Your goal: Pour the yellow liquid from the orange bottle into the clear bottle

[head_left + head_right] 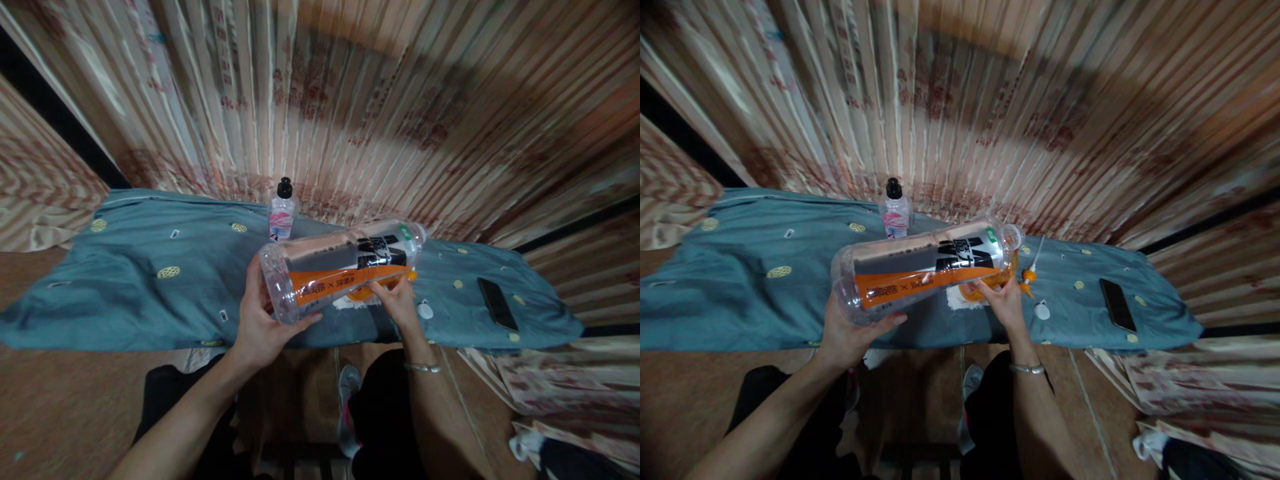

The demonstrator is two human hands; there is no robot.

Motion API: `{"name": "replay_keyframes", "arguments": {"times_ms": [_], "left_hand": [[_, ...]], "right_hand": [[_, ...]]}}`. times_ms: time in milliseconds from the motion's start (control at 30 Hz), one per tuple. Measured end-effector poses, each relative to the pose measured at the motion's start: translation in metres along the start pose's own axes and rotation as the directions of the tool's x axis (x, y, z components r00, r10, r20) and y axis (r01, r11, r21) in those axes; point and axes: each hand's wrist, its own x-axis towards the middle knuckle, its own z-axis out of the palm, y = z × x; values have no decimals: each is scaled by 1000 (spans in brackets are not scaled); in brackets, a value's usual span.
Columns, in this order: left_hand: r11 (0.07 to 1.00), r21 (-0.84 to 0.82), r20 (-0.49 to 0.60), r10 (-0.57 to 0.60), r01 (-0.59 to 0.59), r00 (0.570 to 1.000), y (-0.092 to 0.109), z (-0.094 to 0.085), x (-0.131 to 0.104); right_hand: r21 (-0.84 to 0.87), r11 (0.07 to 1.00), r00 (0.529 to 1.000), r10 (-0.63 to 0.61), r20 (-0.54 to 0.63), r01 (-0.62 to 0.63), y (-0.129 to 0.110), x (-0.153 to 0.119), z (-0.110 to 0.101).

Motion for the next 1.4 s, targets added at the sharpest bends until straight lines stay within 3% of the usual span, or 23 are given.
{"name": "replay_keyframes", "arguments": {"times_ms": [633, 1400], "left_hand": [[998, -46, -3, -47, 47, 999, -1, -1, -2], [998, 56, -68, -6, 10, 998, -1, -1, -2]], "right_hand": [[88, 995, 999, 42, 28, -44, -12, -2, 1], [84, 996, 1000, -2, 28, 0, 3, 1, 4]]}}
